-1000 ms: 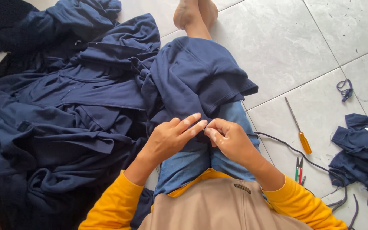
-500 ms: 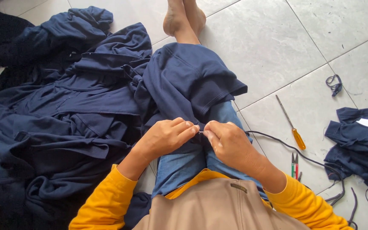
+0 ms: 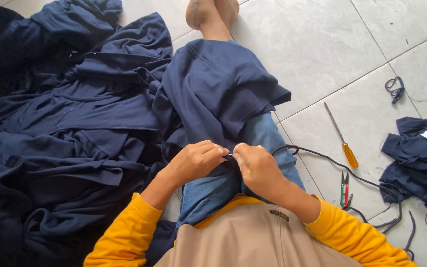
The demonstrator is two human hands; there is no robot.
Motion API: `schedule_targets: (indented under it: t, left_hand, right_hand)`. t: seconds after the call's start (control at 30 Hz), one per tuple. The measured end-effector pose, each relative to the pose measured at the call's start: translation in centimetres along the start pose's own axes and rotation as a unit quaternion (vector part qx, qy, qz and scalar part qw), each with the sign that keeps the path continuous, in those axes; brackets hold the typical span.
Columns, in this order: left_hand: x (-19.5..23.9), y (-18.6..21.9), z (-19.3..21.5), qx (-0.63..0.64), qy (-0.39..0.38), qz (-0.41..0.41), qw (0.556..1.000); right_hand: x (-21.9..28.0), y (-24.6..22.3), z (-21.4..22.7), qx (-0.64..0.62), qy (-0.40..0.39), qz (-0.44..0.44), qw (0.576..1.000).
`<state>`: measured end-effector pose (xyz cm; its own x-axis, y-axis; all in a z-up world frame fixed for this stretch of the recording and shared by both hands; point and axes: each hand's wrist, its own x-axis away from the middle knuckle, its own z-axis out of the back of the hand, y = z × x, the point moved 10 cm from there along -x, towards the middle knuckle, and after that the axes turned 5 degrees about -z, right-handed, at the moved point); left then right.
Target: The person threads a black drawstring through the hood of a blue garment by hand and using a thin tool.
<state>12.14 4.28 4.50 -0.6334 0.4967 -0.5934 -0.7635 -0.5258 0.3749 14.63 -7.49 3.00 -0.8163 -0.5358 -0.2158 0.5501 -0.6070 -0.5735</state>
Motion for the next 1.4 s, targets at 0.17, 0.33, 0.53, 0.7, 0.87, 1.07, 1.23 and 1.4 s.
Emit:
schedule_targets:
  t: [0.17,0.33,0.53,0.7,0.87,1.07,1.23,1.4]
  left_hand:
    - [0.1,-1.0,-1.0,0.102,-0.038,0.031,0.994]
    - [2.8,-3.1,-4.8,0.113,-0.029,0.074,0.990]
    - [5.4,-4.8,-8.1,0.143,-0.036,0.122,0.982]
    - [5.6,-5.2,-8.3,0.178,-0.014,0.131,0.975]
    - [4.9,-4.9,-7.0,0.184,0.025,0.124,0.975]
    - [-1.6,4.0,2.3,0.245,-0.003,0.071,0.967]
    - [-5.1,10.0,5.1,0.350,0.019,0.007,0.937]
    - [-3.5,14.5,3.6,0.392,-0.018,0.030,0.919]
  right_hand:
    - [0.0,3.9,-1.9,-0.225,-0.148,-0.208,0.940]
    - [0.9,4.5,-3.8,-0.055,-0.088,-0.082,0.991]
    - [1.5,3.6,-5.3,0.072,-0.044,0.049,0.995]
    - [1.4,4.1,-6.1,0.047,-0.068,0.035,0.996]
    - [0.6,5.0,-6.9,-0.069,-0.147,-0.019,0.987]
    - [1.8,-1.9,3.1,-0.412,-0.418,-0.196,0.786]
    - [3.3,-6.0,8.6,-0.441,-0.421,-0.096,0.787]
    - [7.1,-6.0,9.4,-0.492,-0.363,-0.111,0.784]
